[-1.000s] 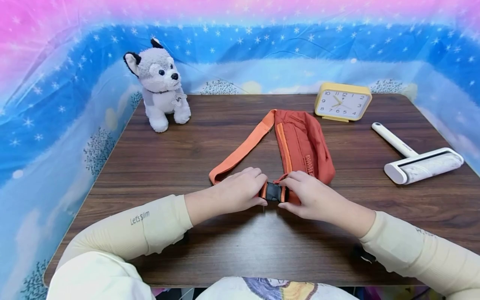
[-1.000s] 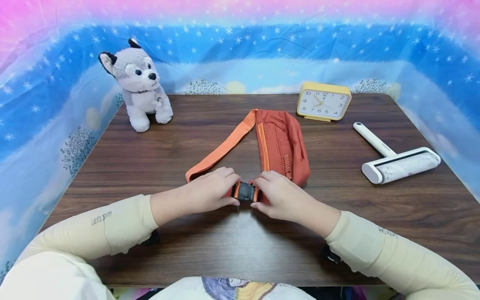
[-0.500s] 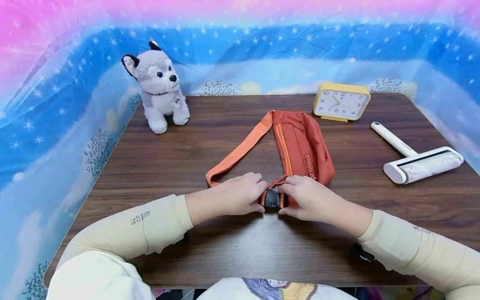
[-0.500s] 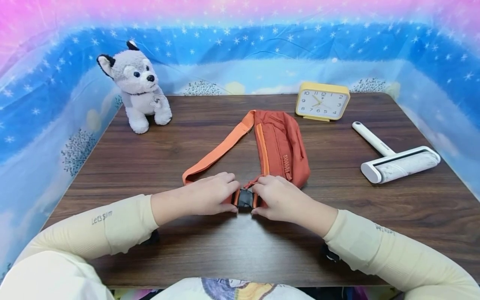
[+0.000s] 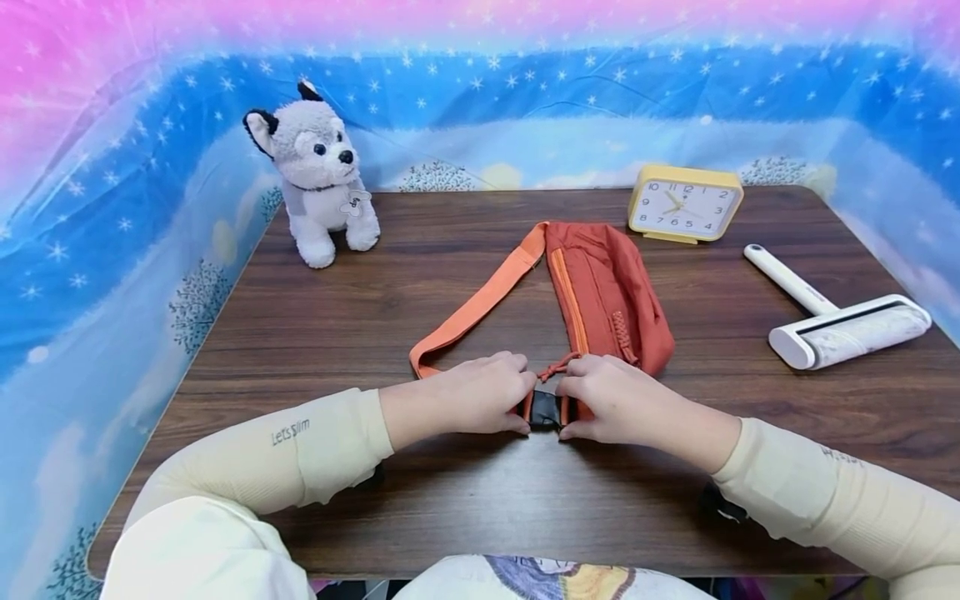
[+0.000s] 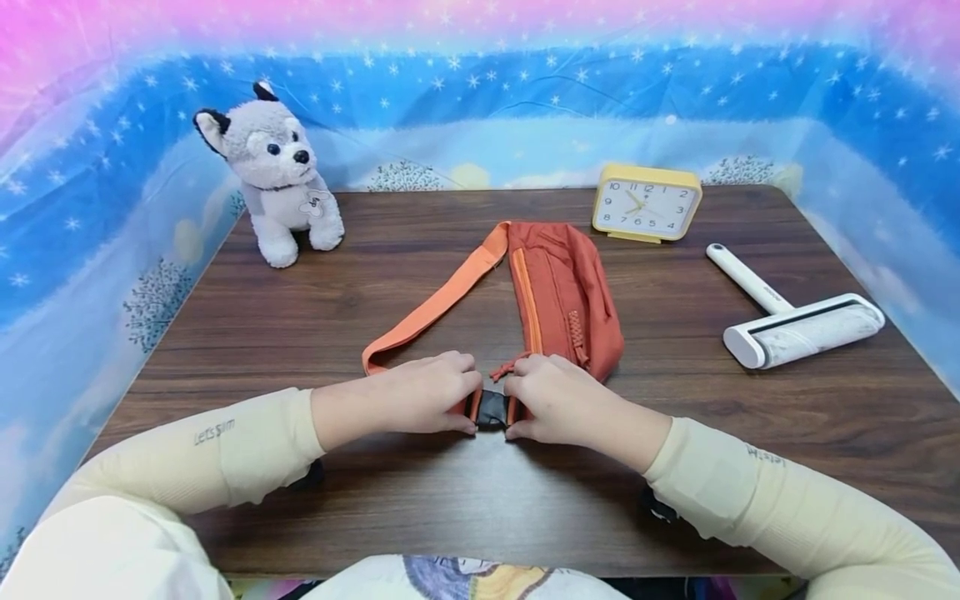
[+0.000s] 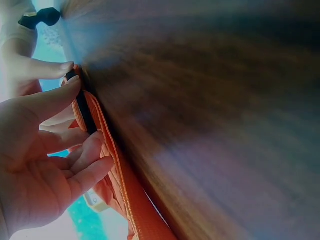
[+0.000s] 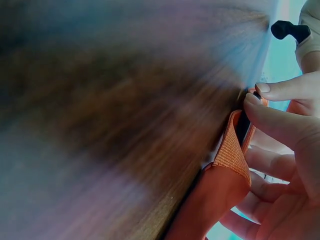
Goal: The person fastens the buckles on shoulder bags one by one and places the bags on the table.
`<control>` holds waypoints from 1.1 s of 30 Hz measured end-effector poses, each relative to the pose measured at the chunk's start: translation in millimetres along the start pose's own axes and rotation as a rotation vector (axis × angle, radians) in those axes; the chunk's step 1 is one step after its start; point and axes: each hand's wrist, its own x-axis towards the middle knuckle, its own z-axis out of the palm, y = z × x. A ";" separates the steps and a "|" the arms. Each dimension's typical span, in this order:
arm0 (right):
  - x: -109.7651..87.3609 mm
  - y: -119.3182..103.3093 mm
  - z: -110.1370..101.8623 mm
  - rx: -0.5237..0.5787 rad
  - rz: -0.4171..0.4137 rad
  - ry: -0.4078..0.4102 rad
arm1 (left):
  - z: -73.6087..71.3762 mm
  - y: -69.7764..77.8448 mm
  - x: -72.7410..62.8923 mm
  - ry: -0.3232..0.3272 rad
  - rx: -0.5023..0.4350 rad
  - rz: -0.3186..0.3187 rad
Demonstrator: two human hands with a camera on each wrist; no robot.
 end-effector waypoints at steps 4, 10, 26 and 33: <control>0.3 0.5 0.5 -0.003 -0.016 0.002 | 1.1 0.5 1.2 -0.004 0.000 -0.010; -0.7 3.5 0.6 0.011 -0.007 -0.022 | 2.7 2.1 2.9 0.014 0.012 -0.024; -3.0 5.5 -2.6 0.096 0.029 -0.058 | 2.2 0.9 0.2 0.044 -0.041 -0.024; -3.0 12.8 -14.3 0.164 0.046 0.012 | -4.9 -11.4 -5.1 0.217 -0.047 0.033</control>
